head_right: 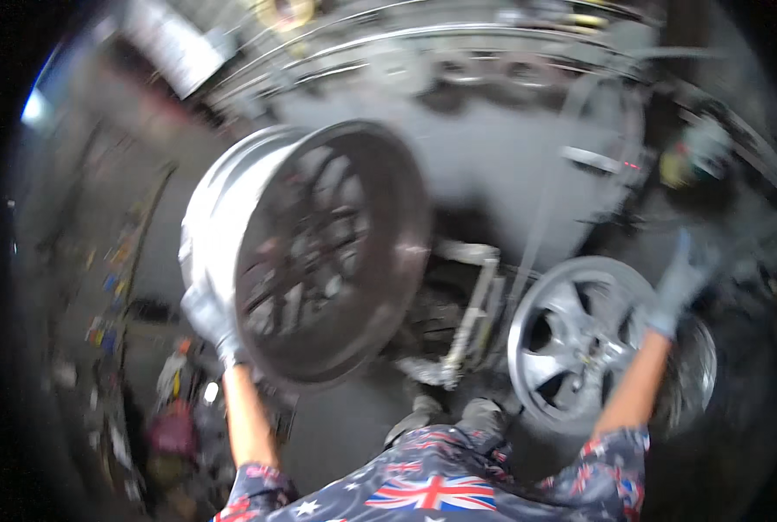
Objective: The person picks up a car wheel and uses an angle grinder with a polishing pad to smooth and polish the wheel's surface. They rotate the wheel to access different areas and later switch to a different polishing pad to continue the work.
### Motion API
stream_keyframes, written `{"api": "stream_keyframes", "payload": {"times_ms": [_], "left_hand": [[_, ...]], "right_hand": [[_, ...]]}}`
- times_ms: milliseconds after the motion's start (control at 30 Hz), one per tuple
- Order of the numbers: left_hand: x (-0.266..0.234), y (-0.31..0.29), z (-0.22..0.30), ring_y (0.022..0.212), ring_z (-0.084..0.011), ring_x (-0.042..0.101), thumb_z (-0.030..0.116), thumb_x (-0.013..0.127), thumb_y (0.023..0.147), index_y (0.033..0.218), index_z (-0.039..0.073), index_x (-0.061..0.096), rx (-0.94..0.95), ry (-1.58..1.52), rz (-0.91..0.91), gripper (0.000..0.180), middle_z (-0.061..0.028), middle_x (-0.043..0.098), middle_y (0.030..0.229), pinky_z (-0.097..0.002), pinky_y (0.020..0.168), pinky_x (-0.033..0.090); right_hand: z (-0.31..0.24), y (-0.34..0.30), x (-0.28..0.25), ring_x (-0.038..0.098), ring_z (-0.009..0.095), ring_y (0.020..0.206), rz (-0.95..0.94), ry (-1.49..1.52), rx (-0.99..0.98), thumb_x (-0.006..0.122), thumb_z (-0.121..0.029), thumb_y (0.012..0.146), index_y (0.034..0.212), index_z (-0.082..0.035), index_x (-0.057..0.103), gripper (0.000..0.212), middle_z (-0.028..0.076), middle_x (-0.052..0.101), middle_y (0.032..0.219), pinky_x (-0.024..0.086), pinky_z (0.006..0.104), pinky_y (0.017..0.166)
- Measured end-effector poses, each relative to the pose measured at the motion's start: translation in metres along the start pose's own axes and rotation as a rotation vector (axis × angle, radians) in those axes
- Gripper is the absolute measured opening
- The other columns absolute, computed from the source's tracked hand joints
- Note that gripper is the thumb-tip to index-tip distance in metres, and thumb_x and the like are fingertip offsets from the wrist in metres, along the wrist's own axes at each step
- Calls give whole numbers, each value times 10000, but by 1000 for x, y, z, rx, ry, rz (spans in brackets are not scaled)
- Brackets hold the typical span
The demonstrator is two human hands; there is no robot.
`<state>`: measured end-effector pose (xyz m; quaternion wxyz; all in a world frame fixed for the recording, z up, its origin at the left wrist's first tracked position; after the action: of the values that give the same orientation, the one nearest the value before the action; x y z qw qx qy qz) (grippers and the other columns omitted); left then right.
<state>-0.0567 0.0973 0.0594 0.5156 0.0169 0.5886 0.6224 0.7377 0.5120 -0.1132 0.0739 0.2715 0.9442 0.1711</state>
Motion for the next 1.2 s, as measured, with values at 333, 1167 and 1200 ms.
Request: {"api": "stream_keyframes", "payload": {"times_ms": [333, 1167, 1200], "left_hand": [[30, 8, -118, 1085, -346, 646, 249, 400, 1107, 1347, 9, 546, -81, -87, 121, 369, -217, 632, 1227, -383, 957, 522], [-8, 7, -73, 904, -99, 581, 257, 661, 1029, 1071, -16, 685, -266, -875, -270, 277, -20, 684, 977, -271, 839, 486], [-13, 14, -70, 894, -103, 600, 249, 688, 1010, 1060, -18, 693, -211, -878, -304, 272, -33, 701, 963, -277, 833, 495]], "right_hand": [[15, 82, 69, 524, 274, 1324, 73, -55, -208, 887, -231, 817, 1476, 82, 407, 873, 205, 536, 1441, 388, 388, 1138], [-182, 48, 35, 702, 243, 1089, -219, 567, -78, 718, -199, 957, 1254, 71, 662, 406, 167, 701, 1210, 569, 403, 949], [-204, 15, 31, 698, 258, 1084, -254, 588, -25, 701, -190, 965, 1314, 88, 609, 456, 180, 681, 1246, 572, 410, 948]]}}
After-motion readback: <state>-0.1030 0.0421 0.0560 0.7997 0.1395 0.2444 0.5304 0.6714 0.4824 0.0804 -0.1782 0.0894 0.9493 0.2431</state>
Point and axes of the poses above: each hand's wrist, its own y-axis towards the middle knuckle, its own x-axis out of the palm, z = x × y, the point moved 8 cm from there along y, towards the middle knuckle
